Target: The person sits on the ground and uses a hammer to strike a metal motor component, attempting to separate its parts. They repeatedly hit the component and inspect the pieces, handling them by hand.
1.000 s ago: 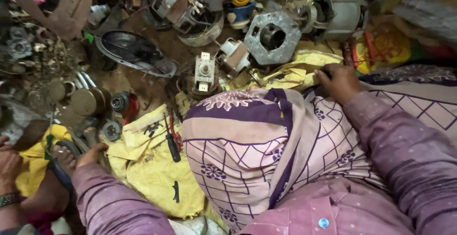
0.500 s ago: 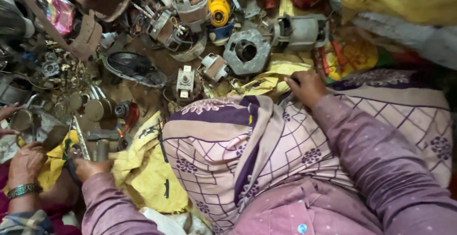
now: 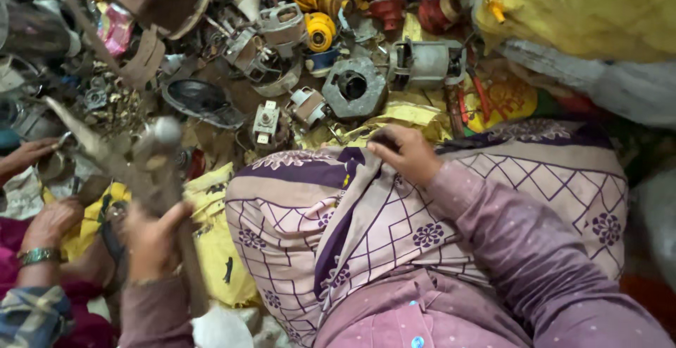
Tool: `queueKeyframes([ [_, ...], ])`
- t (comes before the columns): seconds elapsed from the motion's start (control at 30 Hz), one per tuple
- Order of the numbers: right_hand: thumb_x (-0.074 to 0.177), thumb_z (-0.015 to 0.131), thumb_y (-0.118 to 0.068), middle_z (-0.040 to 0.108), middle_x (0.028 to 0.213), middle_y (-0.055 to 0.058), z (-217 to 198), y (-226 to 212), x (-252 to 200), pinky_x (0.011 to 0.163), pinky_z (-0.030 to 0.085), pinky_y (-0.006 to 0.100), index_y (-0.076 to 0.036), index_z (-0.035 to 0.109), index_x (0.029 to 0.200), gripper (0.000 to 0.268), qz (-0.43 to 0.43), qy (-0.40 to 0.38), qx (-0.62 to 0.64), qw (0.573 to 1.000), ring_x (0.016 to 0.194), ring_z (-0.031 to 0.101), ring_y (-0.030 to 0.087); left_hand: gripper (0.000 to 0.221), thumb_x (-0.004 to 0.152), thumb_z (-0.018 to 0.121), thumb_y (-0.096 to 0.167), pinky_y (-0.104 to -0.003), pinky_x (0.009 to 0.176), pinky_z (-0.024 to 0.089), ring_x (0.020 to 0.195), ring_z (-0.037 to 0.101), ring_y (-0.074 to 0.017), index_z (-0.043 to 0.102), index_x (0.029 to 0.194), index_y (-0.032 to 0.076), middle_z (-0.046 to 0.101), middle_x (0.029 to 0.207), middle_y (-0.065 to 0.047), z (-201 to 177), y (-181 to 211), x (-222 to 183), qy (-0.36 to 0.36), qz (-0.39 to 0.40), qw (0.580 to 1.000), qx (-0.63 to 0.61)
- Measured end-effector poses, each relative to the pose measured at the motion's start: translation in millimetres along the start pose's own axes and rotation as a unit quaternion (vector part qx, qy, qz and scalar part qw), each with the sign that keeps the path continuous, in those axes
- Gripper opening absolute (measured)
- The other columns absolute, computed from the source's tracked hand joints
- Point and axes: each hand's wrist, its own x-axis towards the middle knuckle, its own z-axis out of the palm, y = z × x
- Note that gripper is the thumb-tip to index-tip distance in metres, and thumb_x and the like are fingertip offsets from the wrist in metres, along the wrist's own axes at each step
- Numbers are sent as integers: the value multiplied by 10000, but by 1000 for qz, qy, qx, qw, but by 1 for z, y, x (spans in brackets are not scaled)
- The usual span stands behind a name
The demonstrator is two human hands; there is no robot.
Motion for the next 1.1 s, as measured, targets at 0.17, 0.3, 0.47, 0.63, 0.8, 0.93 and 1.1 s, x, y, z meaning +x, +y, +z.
queueKeyframes([
  [0.17, 985, 552, -397, 679, 1251, 50, 3, -47, -12, 882, 611, 360, -144, 416, 1478, 571, 90, -123, 381, 912, 1035, 722, 185, 526, 763, 848, 167, -277, 548, 542, 638, 634, -133, 593, 1198, 16, 669, 874, -57, 133, 82, -7, -145, -81, 971, -171],
  [0.3, 959, 508, -434, 698, 1208, 88, -6, -40, -21, 917, 578, 382, -150, 513, 1421, 542, 205, -68, 611, 761, 1038, 714, 220, 547, 807, 830, 156, -332, 646, 589, 782, 701, -180, 594, 1276, 3, 710, 1026, -103, 254, 81, -50, -270, -83, 917, -282],
  [0.47, 1020, 638, -215, 683, 1073, 152, -15, 33, -27, 913, 584, 420, 1, 566, 1208, 295, 351, 49, 632, 689, 941, 707, 273, 382, 994, 738, 291, -311, 757, 571, 848, 690, -137, 723, 1237, -3, 763, 1033, -115, 330, 38, -65, -308, -13, 934, -180],
  [0.63, 913, 625, -78, 705, 999, 139, -3, 95, -11, 851, 614, 391, 10, 608, 1131, 236, 392, 123, 593, 693, 885, 717, 266, 311, 870, 789, 271, -329, 607, 543, 605, 670, -146, 765, 1064, 29, 741, 744, -113, 309, 56, -33, -216, 95, 968, 83],
  [0.8, 901, 668, -139, 623, 797, 69, -1, 113, 7, 630, 565, 368, -106, 584, 994, 130, 393, 125, 554, 723, 682, 630, 223, 274, 855, 885, 240, -302, 594, 490, 656, 572, -144, 725, 848, 17, 665, 731, -56, 257, 114, 22, -113, 233, 964, -56],
  [0.93, 906, 675, -181, 629, 768, 67, -14, 111, 3, 567, 535, 345, -87, 585, 977, 148, 419, 124, 531, 726, 619, 616, 209, 275, 1029, 753, 315, -286, 784, 569, 935, 608, -165, 733, 1040, 41, 572, 1125, -106, 244, 135, 85, -69, 293, 944, -134],
  [1.1, 895, 700, -235, 616, 723, 47, -16, 90, 7, 526, 540, 332, -74, 587, 950, 205, 461, 109, 547, 690, 568, 613, 187, 445, 1024, 593, 440, -427, 1032, 585, 1109, 699, -243, 537, 1268, 72, 682, 1211, -106, 268, 111, 140, -110, 155, 838, -511],
])
